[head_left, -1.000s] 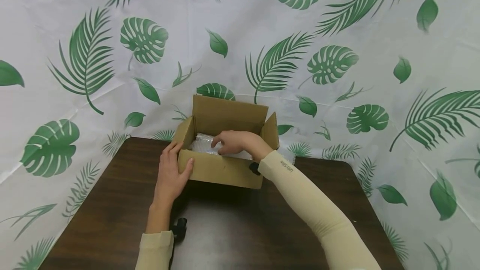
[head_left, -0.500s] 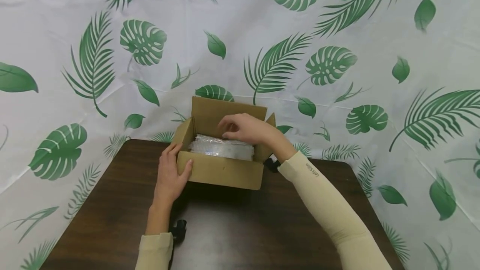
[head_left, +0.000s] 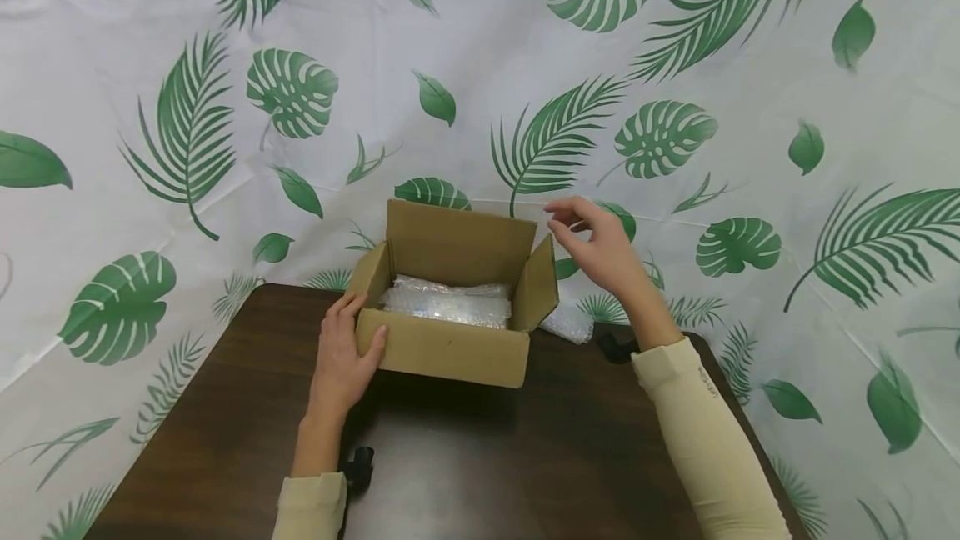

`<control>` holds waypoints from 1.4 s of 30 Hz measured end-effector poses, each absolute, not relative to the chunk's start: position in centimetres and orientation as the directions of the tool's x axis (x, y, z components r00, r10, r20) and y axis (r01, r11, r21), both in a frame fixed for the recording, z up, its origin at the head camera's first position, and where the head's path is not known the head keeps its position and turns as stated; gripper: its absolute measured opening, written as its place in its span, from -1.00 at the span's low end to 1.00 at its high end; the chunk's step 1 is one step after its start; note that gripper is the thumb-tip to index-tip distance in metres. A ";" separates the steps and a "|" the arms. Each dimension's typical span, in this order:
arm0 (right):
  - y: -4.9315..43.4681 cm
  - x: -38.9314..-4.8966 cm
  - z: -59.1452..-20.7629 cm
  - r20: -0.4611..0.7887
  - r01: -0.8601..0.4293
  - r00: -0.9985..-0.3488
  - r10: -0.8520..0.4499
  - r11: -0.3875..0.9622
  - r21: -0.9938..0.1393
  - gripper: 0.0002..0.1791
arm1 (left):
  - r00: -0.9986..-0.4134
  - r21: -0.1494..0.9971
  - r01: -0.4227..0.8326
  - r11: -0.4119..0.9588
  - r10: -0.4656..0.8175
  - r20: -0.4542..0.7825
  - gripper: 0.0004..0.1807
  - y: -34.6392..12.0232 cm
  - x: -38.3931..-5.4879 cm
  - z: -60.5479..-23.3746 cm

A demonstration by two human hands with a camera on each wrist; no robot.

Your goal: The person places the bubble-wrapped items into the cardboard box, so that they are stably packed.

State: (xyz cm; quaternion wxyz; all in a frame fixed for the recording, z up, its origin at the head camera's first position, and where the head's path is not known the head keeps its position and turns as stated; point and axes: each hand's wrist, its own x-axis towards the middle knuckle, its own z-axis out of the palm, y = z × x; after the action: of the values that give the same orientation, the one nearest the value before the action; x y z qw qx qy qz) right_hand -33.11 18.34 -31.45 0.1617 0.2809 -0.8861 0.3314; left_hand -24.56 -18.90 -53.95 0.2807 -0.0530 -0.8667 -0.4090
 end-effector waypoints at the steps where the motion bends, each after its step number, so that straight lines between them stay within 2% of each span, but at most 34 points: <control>1: 19.2 -33.2 -31.9 0.481 -0.588 -0.800 -0.358 0.627 -0.510 -0.64 | -0.835 0.678 0.327 0.658 -0.135 0.534 -0.24 -18.8 -24.6 -54.0; 5: 21.5 -34.0 -34.3 0.414 -0.473 -0.870 -0.269 0.692 -0.546 -0.63 | -0.821 0.669 0.344 0.659 -0.135 0.555 -0.24 -18.6 -24.7 -54.1; 9: 22.7 -35.0 -37.9 0.234 -0.310 -0.948 -0.214 0.778 -0.547 -0.58 | -0.817 0.669 0.339 0.661 -0.147 0.558 -0.24 -18.6 -24.7 -54.3; 12: 23.1 -35.8 -40.9 0.117 -0.218 -0.976 -0.184 0.816 -0.536 -0.53 | -0.818 0.671 0.336 0.661 -0.148 0.556 -0.24 -18.6 -24.7 -54.4; 17: 22.5 -37.1 -45.0 0.034 -0.143 -0.989 -0.144 0.863 -0.484 -0.43 | -0.812 0.662 0.346 0.665 -0.142 0.566 -0.24 -18.8 -25.0 -54.4; 23: 20.8 -37.6 -48.0 0.040 -0.107 -0.994 -0.099 0.932 -0.347 -0.30 | -0.811 0.661 0.345 0.666 -0.142 0.567 -0.24 -18.9 -24.9 -54.4; 28: 20.3 -37.8 -49.3 0.016 -0.096 -0.995 -0.096 0.937 -0.336 -0.24 | -0.817 0.667 0.340 0.663 -0.144 0.559 -0.24 -18.7 -24.6 -54.6; 36: 20.0 -38.0 -51.2 -0.084 -0.033 -0.995 -0.054 0.971 -0.236 -0.18 | -0.806 0.665 0.343 0.664 -0.155 0.571 -0.24 -18.6 -24.3 -54.7; 42: 20.2 -38.2 -52.0 -0.091 -0.017 -0.995 -0.039 0.972 -0.235 -0.16 | -0.808 0.659 0.338 0.672 -0.153 0.570 -0.25 -18.5 -24.4 -54.5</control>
State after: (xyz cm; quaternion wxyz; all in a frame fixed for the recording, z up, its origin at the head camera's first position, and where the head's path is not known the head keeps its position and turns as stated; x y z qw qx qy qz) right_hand -38.19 20.20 -52.03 -0.0476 0.0140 -0.9918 0.1180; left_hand -24.42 -18.50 -54.53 0.3056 -0.0535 -0.8616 -0.4016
